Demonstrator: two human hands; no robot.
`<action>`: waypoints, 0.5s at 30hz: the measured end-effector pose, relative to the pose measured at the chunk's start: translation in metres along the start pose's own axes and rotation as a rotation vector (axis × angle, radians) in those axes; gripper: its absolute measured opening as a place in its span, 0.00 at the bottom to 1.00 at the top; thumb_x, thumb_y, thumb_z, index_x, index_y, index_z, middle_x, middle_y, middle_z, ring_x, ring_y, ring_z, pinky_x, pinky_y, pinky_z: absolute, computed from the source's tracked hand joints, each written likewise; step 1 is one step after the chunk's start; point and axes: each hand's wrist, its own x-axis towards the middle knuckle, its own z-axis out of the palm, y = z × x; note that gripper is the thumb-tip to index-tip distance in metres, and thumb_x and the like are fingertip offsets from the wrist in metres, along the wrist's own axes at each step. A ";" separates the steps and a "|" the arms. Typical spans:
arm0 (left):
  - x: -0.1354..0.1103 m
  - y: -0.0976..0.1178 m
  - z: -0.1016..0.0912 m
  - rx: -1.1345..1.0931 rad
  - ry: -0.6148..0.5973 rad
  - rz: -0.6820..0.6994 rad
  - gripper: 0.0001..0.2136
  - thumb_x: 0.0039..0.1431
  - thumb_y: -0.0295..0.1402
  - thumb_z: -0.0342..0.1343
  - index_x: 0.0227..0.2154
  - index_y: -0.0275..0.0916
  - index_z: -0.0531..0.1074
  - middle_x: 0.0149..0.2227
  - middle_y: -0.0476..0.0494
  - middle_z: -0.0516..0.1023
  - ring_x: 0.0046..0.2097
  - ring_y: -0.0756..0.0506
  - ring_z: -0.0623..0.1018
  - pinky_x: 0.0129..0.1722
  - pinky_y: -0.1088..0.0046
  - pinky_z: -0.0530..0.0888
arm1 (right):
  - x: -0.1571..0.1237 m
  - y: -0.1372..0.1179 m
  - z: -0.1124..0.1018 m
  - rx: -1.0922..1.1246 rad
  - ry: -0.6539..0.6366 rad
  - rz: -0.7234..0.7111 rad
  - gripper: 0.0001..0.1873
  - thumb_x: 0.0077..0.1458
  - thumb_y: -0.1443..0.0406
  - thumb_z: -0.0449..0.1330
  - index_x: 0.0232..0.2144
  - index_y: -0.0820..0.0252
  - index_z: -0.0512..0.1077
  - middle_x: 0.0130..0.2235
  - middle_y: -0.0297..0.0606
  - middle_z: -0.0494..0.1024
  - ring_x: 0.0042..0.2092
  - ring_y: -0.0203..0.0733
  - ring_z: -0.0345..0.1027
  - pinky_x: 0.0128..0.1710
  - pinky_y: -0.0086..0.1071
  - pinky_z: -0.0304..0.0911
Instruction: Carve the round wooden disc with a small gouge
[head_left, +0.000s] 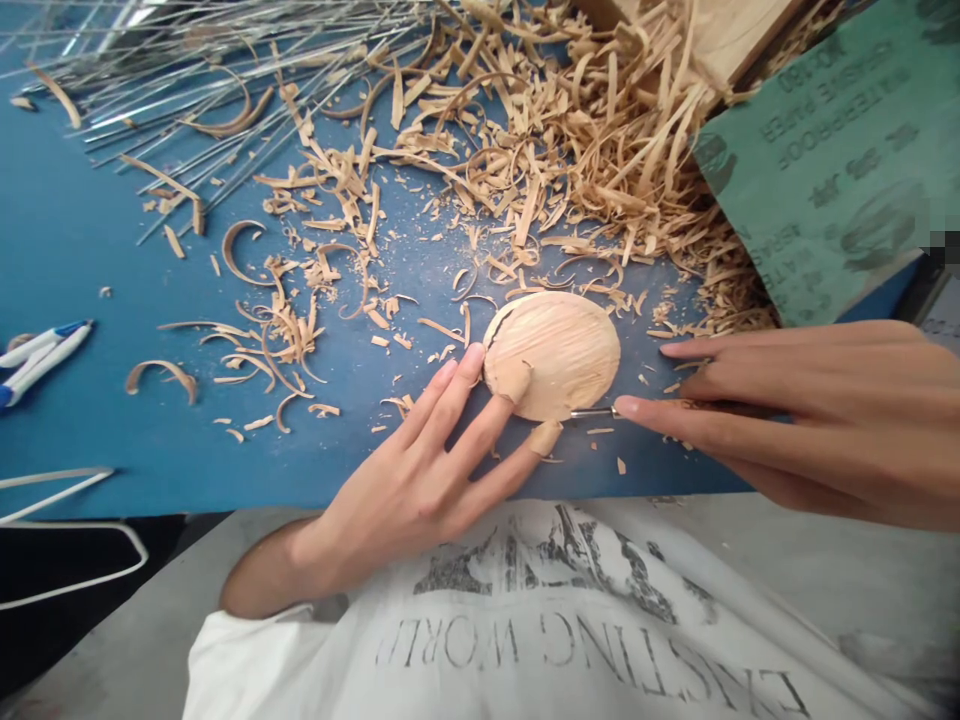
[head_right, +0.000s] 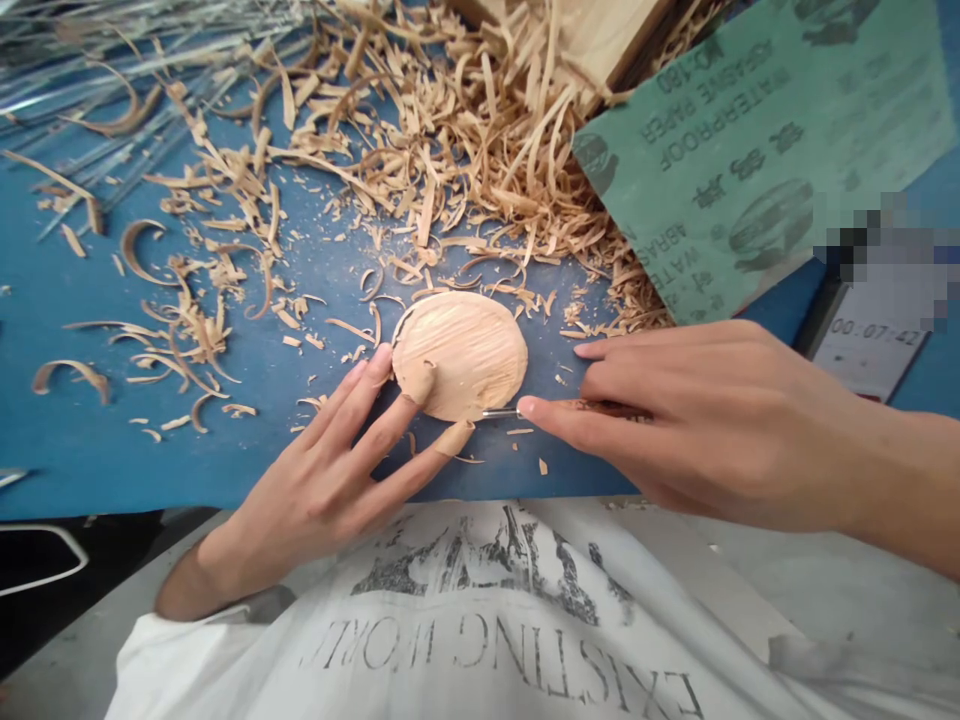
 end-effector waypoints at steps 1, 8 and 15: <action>0.000 0.000 0.000 0.000 0.000 -0.002 0.35 0.76 0.33 0.69 0.80 0.35 0.66 0.79 0.21 0.73 0.86 0.18 0.56 0.79 0.34 0.74 | 0.000 0.000 0.000 0.011 0.002 0.005 0.29 0.77 0.70 0.56 0.75 0.52 0.71 0.44 0.37 0.84 0.48 0.46 0.79 0.41 0.41 0.74; 0.003 0.001 -0.002 0.015 -0.006 -0.003 0.35 0.78 0.35 0.68 0.81 0.33 0.65 0.76 0.21 0.76 0.84 0.17 0.61 0.77 0.36 0.76 | -0.005 0.006 -0.001 -0.020 -0.024 -0.027 0.31 0.77 0.69 0.56 0.78 0.56 0.68 0.45 0.39 0.84 0.49 0.48 0.80 0.48 0.43 0.78; -0.001 0.001 -0.001 -0.015 -0.010 -0.012 0.39 0.75 0.36 0.71 0.82 0.33 0.63 0.79 0.20 0.72 0.85 0.18 0.61 0.80 0.37 0.73 | -0.010 0.001 -0.005 -0.046 -0.066 0.013 0.29 0.80 0.68 0.55 0.78 0.53 0.68 0.48 0.38 0.85 0.53 0.47 0.81 0.61 0.47 0.80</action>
